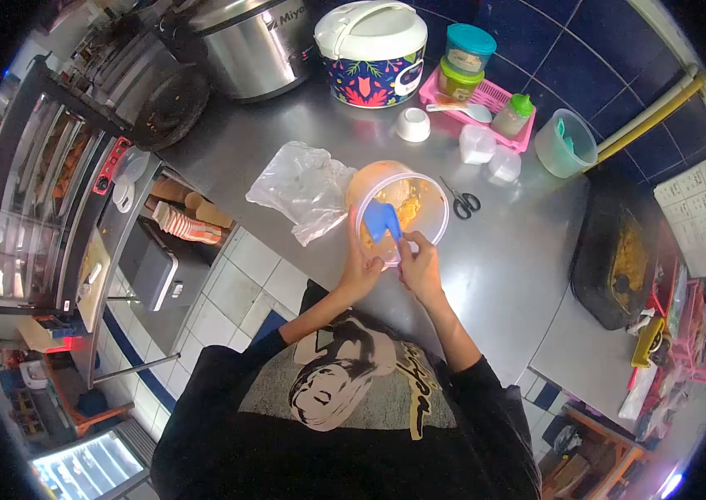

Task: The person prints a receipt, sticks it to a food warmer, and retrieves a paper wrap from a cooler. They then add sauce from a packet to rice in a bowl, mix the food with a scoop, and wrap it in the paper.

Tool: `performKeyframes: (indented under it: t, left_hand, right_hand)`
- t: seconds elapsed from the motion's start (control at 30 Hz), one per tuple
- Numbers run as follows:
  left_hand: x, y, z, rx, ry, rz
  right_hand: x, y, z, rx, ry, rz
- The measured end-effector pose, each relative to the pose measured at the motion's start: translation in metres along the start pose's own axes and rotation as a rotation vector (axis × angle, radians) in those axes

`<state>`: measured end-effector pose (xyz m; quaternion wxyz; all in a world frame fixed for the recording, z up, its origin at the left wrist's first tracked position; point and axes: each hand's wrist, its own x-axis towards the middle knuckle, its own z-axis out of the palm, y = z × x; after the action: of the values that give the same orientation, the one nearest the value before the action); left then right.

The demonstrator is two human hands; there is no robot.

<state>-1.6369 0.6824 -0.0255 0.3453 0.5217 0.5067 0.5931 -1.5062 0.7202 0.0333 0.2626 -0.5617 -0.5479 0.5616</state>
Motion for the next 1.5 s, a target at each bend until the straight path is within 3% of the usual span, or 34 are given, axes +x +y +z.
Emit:
performKeyframes:
  t: [0.1,0.2,0.5,0.6,0.8,0.9,1.0,1.07,1.1,1.13,1.2,1.3,1.33,1.43,1.5]
  left_hand:
    - [-0.003,-0.004,-0.002,-0.016,-0.004,-0.076]
    - [-0.003,-0.004,-0.001,0.124,-0.012,0.023]
    - [0.009,0.018,-0.002,0.191,-0.102,0.175]
    - [0.014,0.035,0.001,0.205,-0.123,0.086]
    - [0.033,0.024,0.008,-0.672,-0.212,-0.483]
    - [0.041,0.021,-0.001,-0.490,-0.273,-0.572]
    - [0.063,0.038,-0.055,-0.365,-0.379,-0.810]
    - [0.073,-0.003,-0.109,0.040,-0.212,-0.425]
    - [0.080,-0.020,-0.141,0.349,-0.054,-0.080]
    - [0.085,-0.041,-0.174,0.620,0.115,0.011]
    - [0.095,-0.039,-0.225,1.022,0.257,-0.072]
    - [0.087,-0.110,-0.273,0.924,0.194,-0.167]
    - [0.089,-0.102,-0.273,0.857,0.156,-0.215]
    - [0.100,-0.051,-0.268,0.257,-0.032,-0.713]
    - [0.097,-0.071,-0.275,0.021,-0.072,-0.642]
  right_hand:
    - [0.005,-0.013,0.008,0.186,-0.012,0.167]
    - [0.007,-0.021,-0.002,0.382,-0.105,0.303]
    - [0.009,-0.001,-0.026,0.916,-0.265,0.441]
    - [0.005,0.002,-0.040,1.151,-0.347,0.538]
    - [-0.029,-0.024,-0.064,1.214,-0.216,0.485]
    - [-0.043,-0.037,-0.069,1.332,-0.255,0.425]
    - [-0.049,-0.059,-0.056,1.325,-0.266,0.423]
    - [-0.043,-0.066,-0.038,1.342,-0.306,0.435]
    - [-0.039,-0.071,-0.025,1.346,-0.331,0.447]
    - [-0.035,-0.074,-0.012,1.349,-0.354,0.461]
    - [-0.019,-0.069,0.022,1.407,-0.442,0.510]
    - [0.014,-0.047,0.074,1.419,-0.510,0.568]
    - [0.026,-0.036,0.091,1.426,-0.537,0.583]
    - [0.055,-0.006,0.123,1.272,-0.279,0.666]
    - [0.062,0.002,0.131,1.082,-0.149,0.585]
